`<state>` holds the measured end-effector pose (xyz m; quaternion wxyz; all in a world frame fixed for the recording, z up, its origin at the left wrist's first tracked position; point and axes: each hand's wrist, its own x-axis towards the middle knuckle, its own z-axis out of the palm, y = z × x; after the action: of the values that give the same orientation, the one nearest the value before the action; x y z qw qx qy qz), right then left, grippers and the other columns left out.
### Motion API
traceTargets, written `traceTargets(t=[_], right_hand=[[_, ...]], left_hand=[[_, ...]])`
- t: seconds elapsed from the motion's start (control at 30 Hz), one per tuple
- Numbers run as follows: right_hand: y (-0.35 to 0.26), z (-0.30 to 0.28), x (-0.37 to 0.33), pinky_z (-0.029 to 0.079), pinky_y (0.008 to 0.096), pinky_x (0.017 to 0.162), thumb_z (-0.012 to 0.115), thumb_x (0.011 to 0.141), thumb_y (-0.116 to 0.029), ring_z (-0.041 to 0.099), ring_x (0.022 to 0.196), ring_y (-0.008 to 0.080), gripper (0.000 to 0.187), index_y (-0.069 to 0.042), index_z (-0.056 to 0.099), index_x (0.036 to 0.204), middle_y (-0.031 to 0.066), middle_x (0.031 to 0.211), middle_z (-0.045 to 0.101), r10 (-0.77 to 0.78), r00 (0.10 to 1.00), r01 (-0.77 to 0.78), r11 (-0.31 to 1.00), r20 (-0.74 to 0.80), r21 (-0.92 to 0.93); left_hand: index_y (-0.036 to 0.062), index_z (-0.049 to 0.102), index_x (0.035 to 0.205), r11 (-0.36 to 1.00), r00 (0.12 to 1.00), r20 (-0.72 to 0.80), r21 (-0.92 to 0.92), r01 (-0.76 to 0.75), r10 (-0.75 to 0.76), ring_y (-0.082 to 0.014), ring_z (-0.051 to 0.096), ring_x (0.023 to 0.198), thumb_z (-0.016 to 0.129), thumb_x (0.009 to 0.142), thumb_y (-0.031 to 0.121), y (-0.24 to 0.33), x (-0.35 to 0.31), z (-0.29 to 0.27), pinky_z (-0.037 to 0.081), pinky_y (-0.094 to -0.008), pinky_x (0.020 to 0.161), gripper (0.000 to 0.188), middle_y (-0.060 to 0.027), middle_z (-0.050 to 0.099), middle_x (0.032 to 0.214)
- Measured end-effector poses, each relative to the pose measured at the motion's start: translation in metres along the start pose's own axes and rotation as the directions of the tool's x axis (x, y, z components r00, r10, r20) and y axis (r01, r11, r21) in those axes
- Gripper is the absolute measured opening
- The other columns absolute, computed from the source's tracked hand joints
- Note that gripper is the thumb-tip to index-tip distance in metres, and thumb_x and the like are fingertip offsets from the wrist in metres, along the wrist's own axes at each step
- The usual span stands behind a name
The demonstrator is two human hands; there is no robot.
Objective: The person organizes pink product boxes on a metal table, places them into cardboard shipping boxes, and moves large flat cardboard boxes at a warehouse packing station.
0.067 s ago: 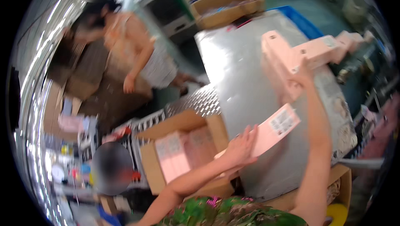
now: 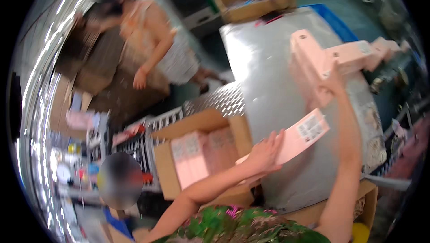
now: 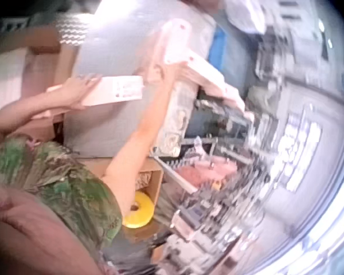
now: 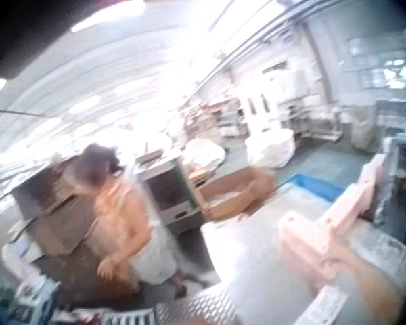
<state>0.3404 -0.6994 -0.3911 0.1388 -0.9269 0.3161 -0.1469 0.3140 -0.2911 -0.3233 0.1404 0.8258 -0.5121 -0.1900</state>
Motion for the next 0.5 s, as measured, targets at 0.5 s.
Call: traceTargets(t=[0.5], right_hand=[[0.015,-0.192,-0.225,0.030,0.0509,0.099,0.081,0.042,-0.032,0.044,0.116,0.0361,0.074,-0.014,0.057,0.110,0.0125,0.109,0.056,-0.220,0.890,0.344,0.898,0.398,-0.273]], left_hand=[[-0.0094,0.004,0.143,0.966,0.968,0.071,-0.089,0.245,-0.239,-0.0414,0.059,0.103,0.070,0.069,0.045,-0.041,-0.066,-0.007,0.053,-0.0423,0.080,0.113,-0.0364,0.015,0.145]])
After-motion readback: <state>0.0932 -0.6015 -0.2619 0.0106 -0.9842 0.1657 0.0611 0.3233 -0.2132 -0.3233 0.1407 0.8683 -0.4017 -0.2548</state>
